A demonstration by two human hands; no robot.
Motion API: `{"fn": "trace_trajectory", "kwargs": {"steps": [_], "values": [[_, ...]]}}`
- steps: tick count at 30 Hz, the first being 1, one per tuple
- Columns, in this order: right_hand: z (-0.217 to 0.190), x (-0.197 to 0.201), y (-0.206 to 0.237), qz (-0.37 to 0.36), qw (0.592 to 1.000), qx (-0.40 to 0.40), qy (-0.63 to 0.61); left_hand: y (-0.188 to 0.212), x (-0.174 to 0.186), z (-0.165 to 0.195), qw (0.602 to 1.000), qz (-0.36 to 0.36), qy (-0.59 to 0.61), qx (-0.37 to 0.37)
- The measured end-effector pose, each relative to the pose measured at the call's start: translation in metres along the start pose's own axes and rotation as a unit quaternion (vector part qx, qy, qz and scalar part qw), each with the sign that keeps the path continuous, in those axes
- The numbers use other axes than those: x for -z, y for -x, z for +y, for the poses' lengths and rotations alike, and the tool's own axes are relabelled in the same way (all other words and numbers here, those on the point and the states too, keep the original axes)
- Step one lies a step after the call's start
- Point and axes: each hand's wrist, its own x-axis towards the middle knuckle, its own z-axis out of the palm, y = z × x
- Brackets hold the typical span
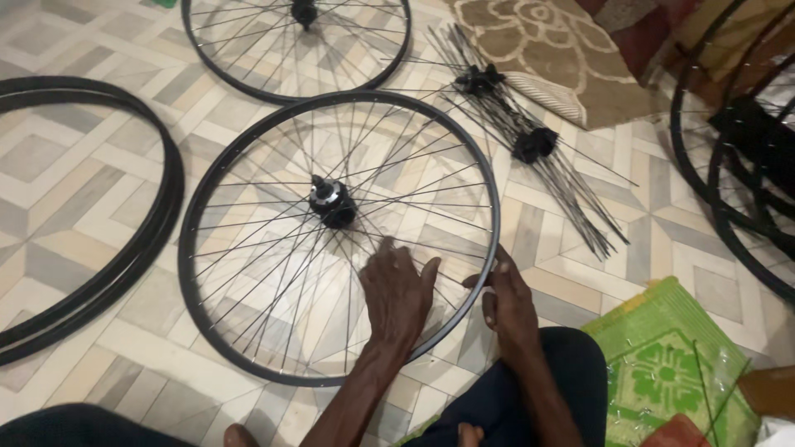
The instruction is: The person is assembling a bicycle wheel by inserting spokes into the rim and hub. They are sitting on the floor and using their hands to manipulate the spokes and rim.
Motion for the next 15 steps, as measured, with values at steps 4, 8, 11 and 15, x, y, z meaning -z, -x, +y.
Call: {"fn": "trace_trajectory", "kwargs": {"steps": [4, 8, 11, 15], "values": [[-0.008, 0.000, 0.001, -0.007, 1.000, -0.013, 0.016, -0.009, 0.007, 0.003, 0.961, -0.174, 0.181, -0.119], [-0.001, 0.002, -0.003, -0.013, 0.999, -0.031, -0.029, -0.014, 0.007, 0.012, 0.922, -0.246, 0.299, -0.013], [0.019, 0.012, -0.010, -0.016, 0.995, -0.057, -0.074, -0.024, -0.004, 0.014, 0.920, -0.277, 0.274, -0.038], [0.052, 0.030, -0.027, -0.019, 0.938, -0.065, -0.339, -0.040, -0.015, 0.008, 0.886, -0.338, 0.315, 0.033]]}}
